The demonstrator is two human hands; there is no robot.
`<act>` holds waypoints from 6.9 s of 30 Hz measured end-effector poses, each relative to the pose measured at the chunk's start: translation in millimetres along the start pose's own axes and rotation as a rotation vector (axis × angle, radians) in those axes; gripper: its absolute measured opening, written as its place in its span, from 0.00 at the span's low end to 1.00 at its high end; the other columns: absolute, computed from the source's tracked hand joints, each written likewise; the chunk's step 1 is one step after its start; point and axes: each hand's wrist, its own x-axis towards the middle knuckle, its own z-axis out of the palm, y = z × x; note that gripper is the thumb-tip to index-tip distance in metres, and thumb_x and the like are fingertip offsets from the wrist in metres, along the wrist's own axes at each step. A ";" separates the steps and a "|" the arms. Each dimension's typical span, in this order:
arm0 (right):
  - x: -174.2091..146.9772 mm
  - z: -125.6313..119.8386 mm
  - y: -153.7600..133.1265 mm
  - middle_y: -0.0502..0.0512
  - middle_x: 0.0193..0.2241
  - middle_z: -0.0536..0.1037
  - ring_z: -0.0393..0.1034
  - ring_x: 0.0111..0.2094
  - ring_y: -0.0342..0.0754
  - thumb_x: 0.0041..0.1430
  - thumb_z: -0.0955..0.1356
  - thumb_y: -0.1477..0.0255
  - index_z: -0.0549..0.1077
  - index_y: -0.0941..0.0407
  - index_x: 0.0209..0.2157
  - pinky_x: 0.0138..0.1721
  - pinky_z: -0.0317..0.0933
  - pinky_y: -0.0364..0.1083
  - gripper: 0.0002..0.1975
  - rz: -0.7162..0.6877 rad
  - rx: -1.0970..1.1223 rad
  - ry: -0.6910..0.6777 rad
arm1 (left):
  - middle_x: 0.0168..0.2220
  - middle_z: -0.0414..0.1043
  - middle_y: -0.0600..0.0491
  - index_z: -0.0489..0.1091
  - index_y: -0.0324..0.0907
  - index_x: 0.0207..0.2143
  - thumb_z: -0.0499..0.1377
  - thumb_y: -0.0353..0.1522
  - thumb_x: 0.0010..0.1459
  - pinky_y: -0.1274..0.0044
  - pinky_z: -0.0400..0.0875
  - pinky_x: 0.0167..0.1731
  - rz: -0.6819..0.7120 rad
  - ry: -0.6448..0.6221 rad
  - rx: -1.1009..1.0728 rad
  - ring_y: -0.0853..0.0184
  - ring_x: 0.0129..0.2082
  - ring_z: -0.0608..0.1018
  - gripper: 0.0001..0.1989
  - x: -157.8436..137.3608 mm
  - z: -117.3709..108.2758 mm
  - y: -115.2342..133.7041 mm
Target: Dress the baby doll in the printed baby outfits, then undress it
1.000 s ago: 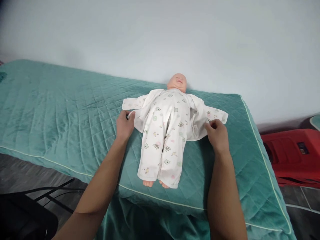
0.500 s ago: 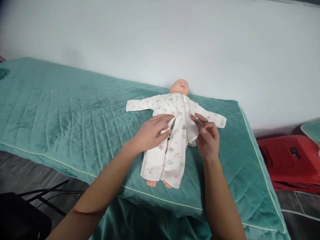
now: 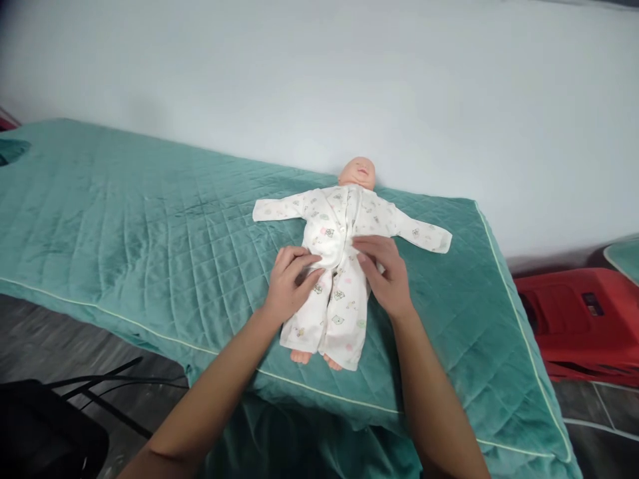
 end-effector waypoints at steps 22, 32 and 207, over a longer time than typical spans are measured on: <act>-6.8 4.1 -9.8 0.55 0.33 0.77 0.72 0.34 0.50 0.63 0.69 0.74 0.75 0.50 0.40 0.33 0.67 0.51 0.05 -0.228 -0.286 0.021 | 0.31 0.74 0.51 0.74 0.41 0.33 0.57 0.38 0.67 0.72 0.69 0.34 -0.168 -0.014 -0.450 0.68 0.32 0.74 0.12 4.6 -6.6 -10.7; -9.7 6.4 -20.2 0.54 0.31 0.79 0.72 0.32 0.49 0.64 0.68 0.74 0.76 0.52 0.35 0.35 0.66 0.50 0.04 -0.216 -0.248 -0.184 | 0.30 0.73 0.53 0.76 0.42 0.34 0.57 0.37 0.66 0.74 0.68 0.33 -0.257 0.041 -0.445 0.69 0.31 0.73 0.11 11.9 -10.0 -9.9; 73.2 41.6 2.9 0.50 0.28 0.73 0.66 0.31 0.49 0.60 0.65 0.63 0.63 0.52 0.33 0.35 0.56 0.48 0.08 0.483 -0.391 0.015 | 0.32 0.75 0.55 0.71 0.42 0.33 0.59 0.31 0.60 0.76 0.65 0.36 -0.325 -0.175 -0.369 0.69 0.33 0.74 0.03 123.8 45.2 -18.4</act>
